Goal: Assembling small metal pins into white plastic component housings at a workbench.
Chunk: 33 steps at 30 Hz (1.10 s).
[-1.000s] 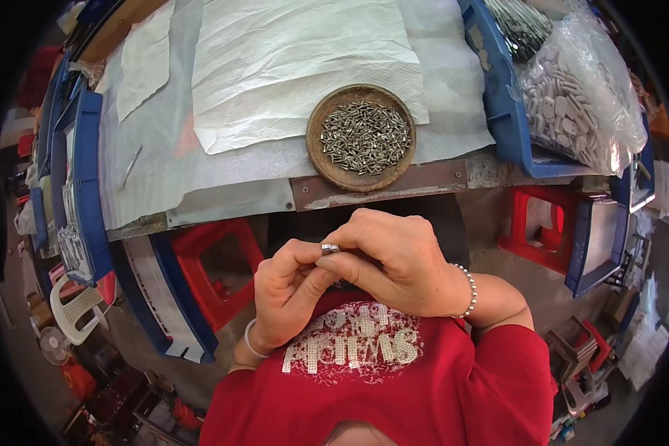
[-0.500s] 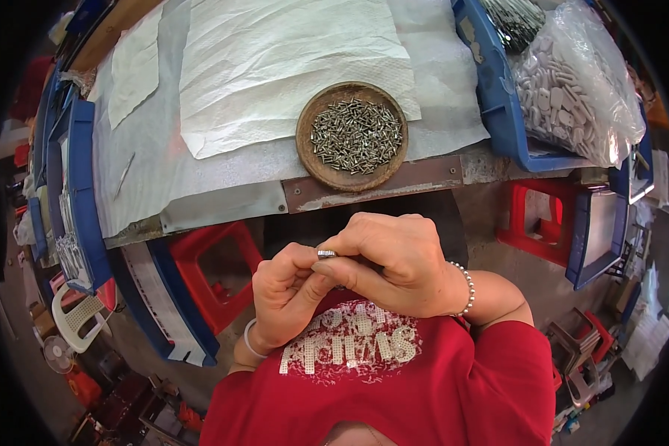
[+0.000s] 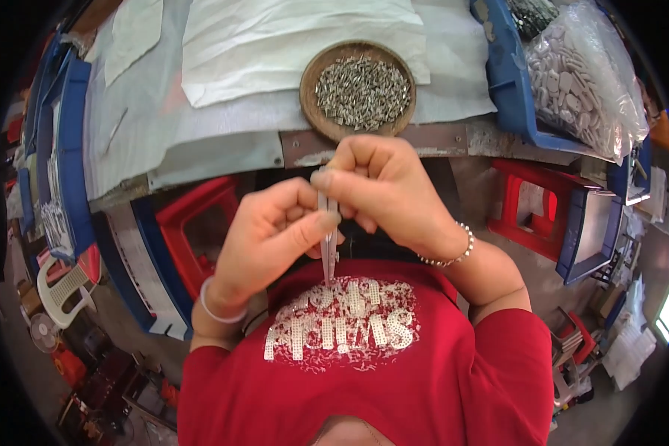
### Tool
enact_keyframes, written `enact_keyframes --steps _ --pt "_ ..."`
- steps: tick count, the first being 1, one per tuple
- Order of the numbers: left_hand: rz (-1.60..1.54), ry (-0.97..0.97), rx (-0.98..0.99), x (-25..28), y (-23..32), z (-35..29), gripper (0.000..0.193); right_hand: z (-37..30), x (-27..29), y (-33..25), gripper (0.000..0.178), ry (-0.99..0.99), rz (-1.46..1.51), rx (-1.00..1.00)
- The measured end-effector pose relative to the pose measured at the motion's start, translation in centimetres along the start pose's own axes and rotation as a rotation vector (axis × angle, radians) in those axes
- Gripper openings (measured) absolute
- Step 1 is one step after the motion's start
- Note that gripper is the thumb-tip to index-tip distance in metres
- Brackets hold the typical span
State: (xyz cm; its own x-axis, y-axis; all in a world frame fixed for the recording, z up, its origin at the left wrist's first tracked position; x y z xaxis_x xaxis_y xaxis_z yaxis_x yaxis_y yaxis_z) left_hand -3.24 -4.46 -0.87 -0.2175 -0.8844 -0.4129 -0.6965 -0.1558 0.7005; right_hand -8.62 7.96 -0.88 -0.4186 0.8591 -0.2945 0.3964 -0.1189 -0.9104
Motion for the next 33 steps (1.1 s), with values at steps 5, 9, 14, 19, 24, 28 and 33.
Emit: enact_keyframes --steps 5,9,14,19,24,28,33 --pt "-0.051 -0.015 0.078 0.2 0.6 1.1 0.019 0.3 0.2 1.2 0.017 0.080 0.276 -0.085" --pt "-0.100 -0.025 0.089 0.2 0.5 1.4 0.020 0.2 0.4 1.7 0.017 0.089 0.311 -0.070" --pt "-0.064 -0.013 0.085 0.2 0.9 1.3 0.020 0.1 0.3 1.7 0.017 0.118 0.289 -0.042" --pt "0.015 -0.045 0.089 0.0 1.9 1.4 0.019 -0.1 0.4 1.1 0.017 0.167 0.288 0.014" --pt "-0.162 -0.021 0.021 -1.7 0.9 1.9 0.031 -1.5 1.4 -0.8 0.016 0.173 0.117 0.184" --pt "-0.461 -0.120 0.143 -3.4 -1.1 2.6 0.037 -2.3 2.2 -1.0 0.014 0.080 0.164 0.320" --pt "-0.677 -0.393 0.246 -6.7 -2.1 3.8 0.033 -4.8 4.1 -2.9 0.013 0.010 0.059 0.393"
Point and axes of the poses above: each hand's wrist, its own z-axis towards the middle knuckle, its own x-axis out of the back of the hand, y = z × x, the point moved 5 cm from there along z, towards the middle knuckle, and after that the axes turned 13 degrees about x, right-handed, at the moved point
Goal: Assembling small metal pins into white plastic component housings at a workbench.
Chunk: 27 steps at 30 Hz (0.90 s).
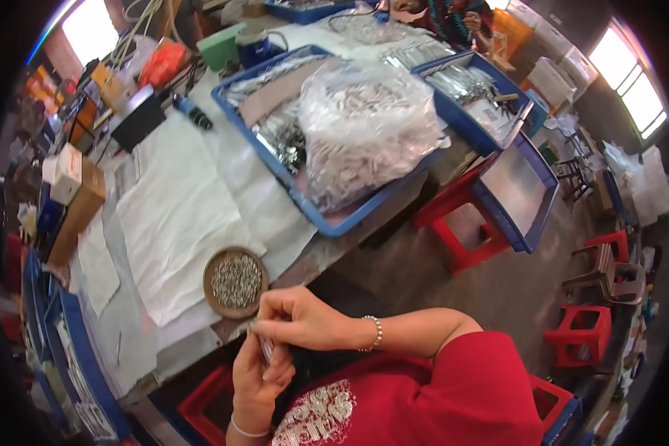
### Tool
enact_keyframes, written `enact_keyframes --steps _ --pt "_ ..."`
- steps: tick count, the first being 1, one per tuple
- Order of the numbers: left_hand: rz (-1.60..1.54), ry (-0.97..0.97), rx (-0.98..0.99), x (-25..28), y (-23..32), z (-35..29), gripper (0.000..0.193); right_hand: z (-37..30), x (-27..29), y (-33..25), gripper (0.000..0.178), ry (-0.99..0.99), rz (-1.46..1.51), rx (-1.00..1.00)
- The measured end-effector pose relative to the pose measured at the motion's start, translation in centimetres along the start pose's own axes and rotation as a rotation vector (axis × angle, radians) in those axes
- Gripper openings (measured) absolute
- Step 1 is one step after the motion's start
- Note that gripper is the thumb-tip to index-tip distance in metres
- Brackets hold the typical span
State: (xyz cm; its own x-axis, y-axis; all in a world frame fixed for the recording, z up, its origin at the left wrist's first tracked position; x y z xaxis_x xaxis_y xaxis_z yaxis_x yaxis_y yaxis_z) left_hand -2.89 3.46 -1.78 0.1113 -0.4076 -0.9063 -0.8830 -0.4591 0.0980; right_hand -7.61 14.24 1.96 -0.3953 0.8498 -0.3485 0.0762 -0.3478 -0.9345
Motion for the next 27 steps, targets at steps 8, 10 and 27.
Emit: enact_keyframes --steps 8,10,27 --pt "0.213 -0.085 0.039 -3.0 -0.2 0.7 0.037 -0.1 9.4 -15.8 0.007 0.342 -0.905 0.493" --pt "0.214 -0.048 0.045 -2.6 -0.1 0.7 0.037 0.7 13.3 -19.0 0.007 0.570 -0.990 0.580" --pt "0.228 0.013 -0.033 -1.3 0.0 1.0 0.030 9.3 20.8 -20.4 0.016 0.291 -1.909 0.326"
Point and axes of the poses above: each hand's wrist, its own z-axis towards the middle knuckle, its own x-axis out of the back of the hand, y = z × x, the point moved 5 cm from there along z, towards the middle knuckle, and after that the axes turned 13 degrees about x, right-handed, at the moved point
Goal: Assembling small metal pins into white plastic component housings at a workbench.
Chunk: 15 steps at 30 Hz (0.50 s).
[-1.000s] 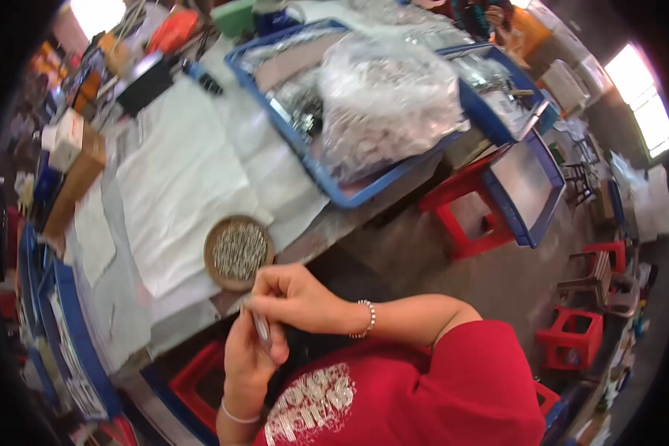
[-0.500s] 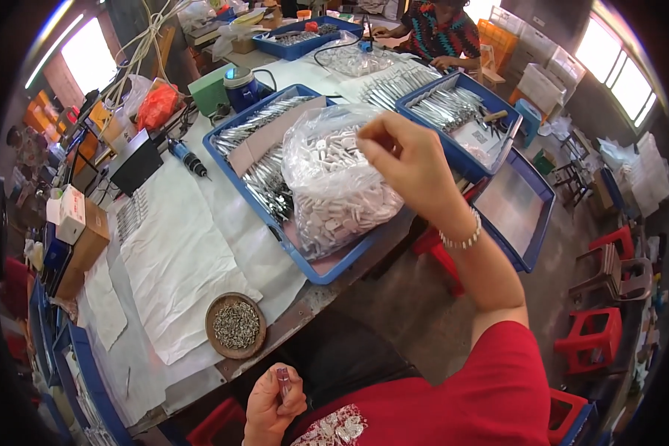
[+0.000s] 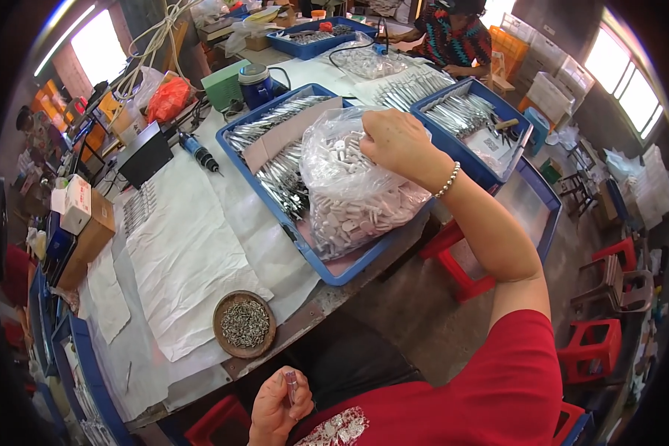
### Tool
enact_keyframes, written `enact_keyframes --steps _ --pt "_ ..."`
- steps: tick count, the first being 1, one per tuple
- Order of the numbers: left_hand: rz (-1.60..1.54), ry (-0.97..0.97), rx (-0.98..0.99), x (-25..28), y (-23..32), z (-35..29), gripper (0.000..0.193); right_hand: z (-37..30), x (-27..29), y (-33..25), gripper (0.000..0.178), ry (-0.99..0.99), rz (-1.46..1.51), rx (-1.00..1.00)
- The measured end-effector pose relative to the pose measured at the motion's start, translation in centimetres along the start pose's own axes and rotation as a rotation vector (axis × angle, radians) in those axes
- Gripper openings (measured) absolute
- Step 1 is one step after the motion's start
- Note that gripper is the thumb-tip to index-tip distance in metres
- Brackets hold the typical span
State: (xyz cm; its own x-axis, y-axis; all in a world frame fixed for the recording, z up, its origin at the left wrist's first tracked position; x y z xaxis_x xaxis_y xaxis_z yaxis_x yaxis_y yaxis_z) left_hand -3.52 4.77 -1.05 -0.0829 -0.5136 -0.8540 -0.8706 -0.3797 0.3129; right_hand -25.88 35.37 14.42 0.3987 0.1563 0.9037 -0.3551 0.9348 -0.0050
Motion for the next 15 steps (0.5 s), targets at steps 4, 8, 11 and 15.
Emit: enact_keyframes --steps 4,8,11,15 --pt "-0.021 -0.033 0.039 0.0 -0.1 0.0 0.030 0.1 0.3 -0.1 0.017 -0.028 0.035 -0.034" --pt "-0.026 -0.034 0.053 0.2 -0.4 -0.3 0.030 -0.5 2.7 -0.4 0.024 0.183 0.205 -0.059" --pt "-0.086 -0.071 0.052 0.5 -0.3 -0.7 0.030 -1.5 4.1 -3.3 0.015 0.326 0.567 -0.129" --pt "-0.126 -0.064 0.002 0.4 0.5 -1.2 0.030 -4.9 2.6 -12.7 0.014 0.102 0.852 0.053"
Point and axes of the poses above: each hand's wrist, its own z-axis towards the middle knuckle, its own x-axis out of the back of the hand, y = z × x, the point moved 5 cm from there along z, towards the middle knuckle, and after that the axes turned 13 degrees about x, right-handed, at the moved point
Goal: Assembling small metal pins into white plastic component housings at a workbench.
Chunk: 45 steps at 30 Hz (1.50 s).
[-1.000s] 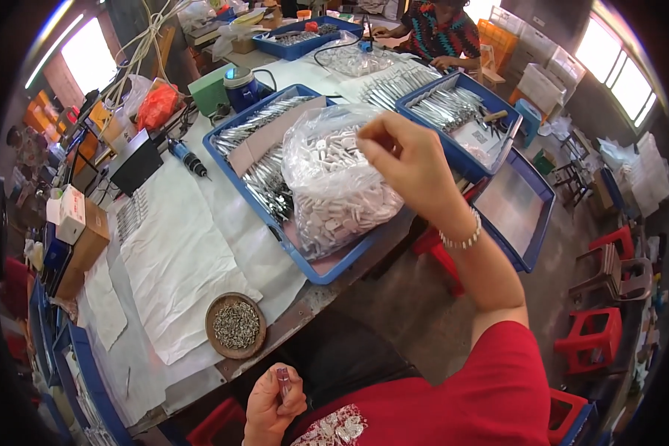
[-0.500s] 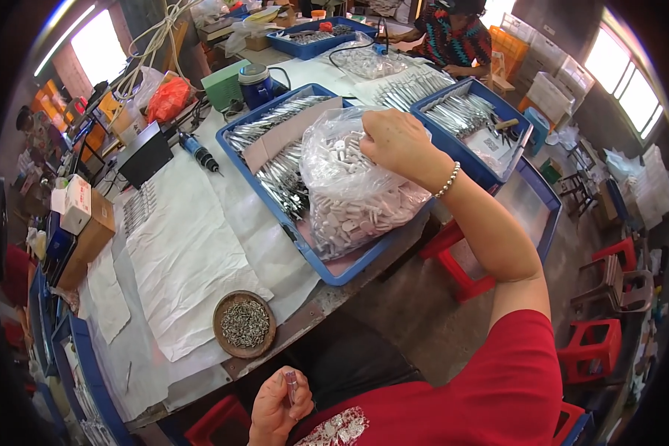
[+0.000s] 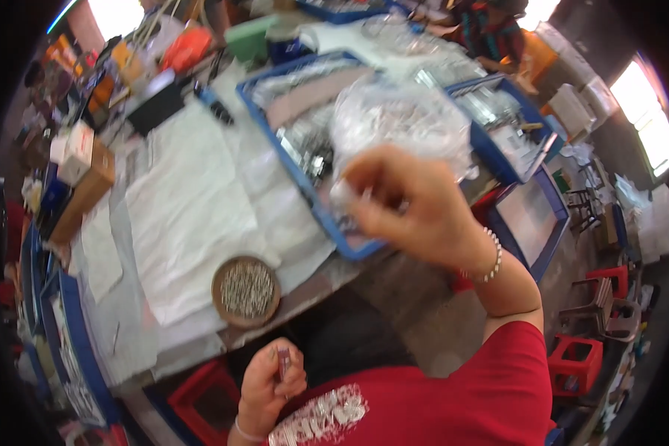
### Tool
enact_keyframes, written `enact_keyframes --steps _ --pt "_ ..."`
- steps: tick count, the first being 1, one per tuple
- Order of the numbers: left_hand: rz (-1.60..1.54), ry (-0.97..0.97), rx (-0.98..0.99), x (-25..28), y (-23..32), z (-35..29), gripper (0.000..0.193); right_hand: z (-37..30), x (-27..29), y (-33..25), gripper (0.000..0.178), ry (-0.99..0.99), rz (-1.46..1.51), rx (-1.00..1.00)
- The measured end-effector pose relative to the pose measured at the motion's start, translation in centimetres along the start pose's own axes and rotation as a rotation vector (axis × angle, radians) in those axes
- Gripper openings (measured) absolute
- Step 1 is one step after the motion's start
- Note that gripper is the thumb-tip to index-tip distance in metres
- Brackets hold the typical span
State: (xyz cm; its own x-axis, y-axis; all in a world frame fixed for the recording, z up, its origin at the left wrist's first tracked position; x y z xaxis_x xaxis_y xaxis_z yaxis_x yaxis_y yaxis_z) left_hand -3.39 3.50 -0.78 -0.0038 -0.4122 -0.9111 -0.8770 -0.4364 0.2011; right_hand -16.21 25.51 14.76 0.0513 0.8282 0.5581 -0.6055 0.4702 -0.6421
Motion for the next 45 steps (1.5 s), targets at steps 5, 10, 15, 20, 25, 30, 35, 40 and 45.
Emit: enact_keyframes --steps 5,10,15,20,25,30,35,40,45 --pt "-0.003 -0.095 0.009 -1.5 1.0 -0.5 0.033 -3.7 -9.7 -2.7 0.023 -0.480 0.217 0.051" --pt "-0.106 -0.136 -0.019 -0.5 0.9 -1.9 0.033 -4.4 -14.0 -2.5 0.022 -0.586 0.452 0.197" --pt "-0.227 -0.119 0.016 0.4 0.4 -2.7 0.031 -3.9 -15.4 -3.0 0.020 -0.646 0.529 0.254" --pt "-0.296 -0.140 0.068 0.4 0.2 -3.1 0.030 -3.6 -15.9 -2.7 0.019 -0.699 0.554 0.258" --pt "-0.298 -0.132 0.055 0.7 0.2 -3.1 0.029 -3.0 -16.0 -3.1 0.019 -0.686 0.522 0.362" --pt "-0.263 -0.107 0.097 0.2 0.0 -3.1 0.031 -2.6 -16.3 -3.9 0.020 -0.772 0.459 0.452" --pt "-0.314 -0.107 0.062 0.4 0.0 -3.4 0.032 -2.0 -16.3 -3.6 0.018 -0.762 0.475 0.470" --pt "-0.288 -0.100 0.069 0.3 0.0 -3.6 0.032 -1.8 -16.5 -3.9 0.017 -0.805 0.521 0.495" --pt "-0.290 -0.137 0.073 -0.1 0.0 -3.5 0.031 -1.3 -17.3 -4.0 0.017 -0.885 0.674 0.543"
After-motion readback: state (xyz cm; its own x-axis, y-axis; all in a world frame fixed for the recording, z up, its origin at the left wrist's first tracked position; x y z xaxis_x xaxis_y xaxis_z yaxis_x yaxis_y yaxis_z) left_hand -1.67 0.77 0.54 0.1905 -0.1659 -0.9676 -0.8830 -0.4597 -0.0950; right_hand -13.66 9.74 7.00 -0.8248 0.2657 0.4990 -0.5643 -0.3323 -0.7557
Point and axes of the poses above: each hand's wrist, its own z-axis towards the middle knuckle, its own x-axis out of the back of the hand, y = z × x, the point moved 5 cm from there along z, towards the middle knuckle, and after that the axes turned 13 degrees about x, right-handed, at the moved point
